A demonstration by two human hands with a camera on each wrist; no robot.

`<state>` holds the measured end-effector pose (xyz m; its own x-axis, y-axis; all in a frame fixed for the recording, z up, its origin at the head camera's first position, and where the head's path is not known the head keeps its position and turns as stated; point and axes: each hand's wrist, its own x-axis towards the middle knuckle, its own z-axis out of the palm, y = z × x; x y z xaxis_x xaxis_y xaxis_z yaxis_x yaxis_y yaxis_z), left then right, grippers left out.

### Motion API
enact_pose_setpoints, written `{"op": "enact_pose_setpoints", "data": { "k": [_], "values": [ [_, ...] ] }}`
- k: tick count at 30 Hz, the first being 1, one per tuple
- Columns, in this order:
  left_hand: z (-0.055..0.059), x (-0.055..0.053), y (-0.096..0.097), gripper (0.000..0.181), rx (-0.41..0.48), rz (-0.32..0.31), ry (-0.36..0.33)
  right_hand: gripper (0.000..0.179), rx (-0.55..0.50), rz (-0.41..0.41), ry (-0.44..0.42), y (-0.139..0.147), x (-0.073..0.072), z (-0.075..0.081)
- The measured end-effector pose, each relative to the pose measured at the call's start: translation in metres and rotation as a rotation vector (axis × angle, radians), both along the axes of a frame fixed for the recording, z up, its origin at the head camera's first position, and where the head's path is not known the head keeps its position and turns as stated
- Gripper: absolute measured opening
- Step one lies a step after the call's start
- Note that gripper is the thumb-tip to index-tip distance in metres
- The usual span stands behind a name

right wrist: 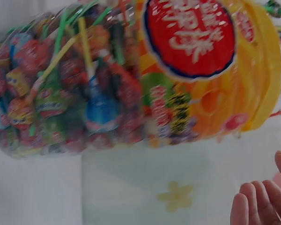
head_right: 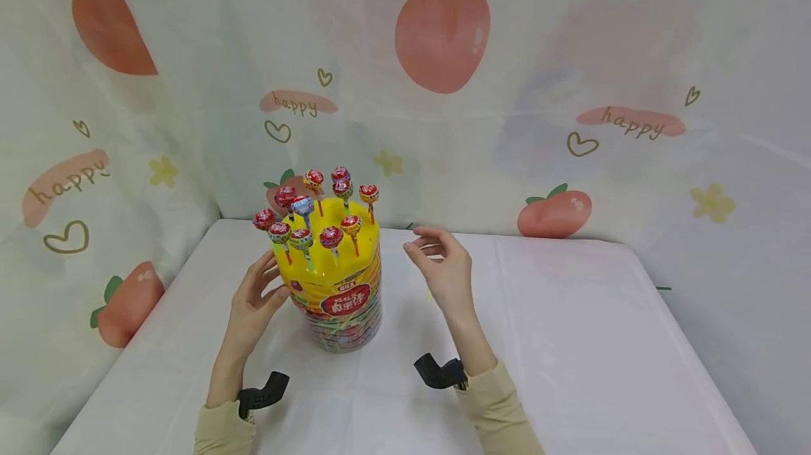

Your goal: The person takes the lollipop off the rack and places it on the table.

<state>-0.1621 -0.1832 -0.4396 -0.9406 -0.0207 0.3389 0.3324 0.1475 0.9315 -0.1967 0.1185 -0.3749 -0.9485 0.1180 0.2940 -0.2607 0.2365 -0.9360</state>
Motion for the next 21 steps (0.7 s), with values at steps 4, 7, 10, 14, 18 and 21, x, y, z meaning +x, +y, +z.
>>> {"op": "enact_pose_setpoints", "data": {
  "k": [4,7,10,14,18,21],
  "values": [
    [0.0,0.0,0.0,0.065,-0.003,0.0,0.001,0.029,-0.001,0.031,0.025,-0.005,0.012,0.016],
    [0.0,0.0,0.0,0.065,-0.005,0.0,0.005,0.029,-0.014,0.056,0.057,-0.011,0.019,0.027],
    [0.001,0.0,0.0,0.065,-0.008,0.0,0.011,0.03,-0.009,0.095,0.093,-0.016,0.025,0.034],
    [0.0,-0.001,0.0,0.065,-0.004,-0.002,0.012,0.031,0.008,0.146,0.124,-0.023,0.029,0.039],
    [0.0,-0.001,-0.001,0.065,-0.005,-0.005,0.008,0.03,0.006,0.182,0.158,-0.03,0.033,0.043],
    [0.0,-0.001,-0.001,0.065,-0.01,-0.003,0.005,0.03,0.004,0.202,0.188,-0.035,0.034,0.044]
  ]
}}
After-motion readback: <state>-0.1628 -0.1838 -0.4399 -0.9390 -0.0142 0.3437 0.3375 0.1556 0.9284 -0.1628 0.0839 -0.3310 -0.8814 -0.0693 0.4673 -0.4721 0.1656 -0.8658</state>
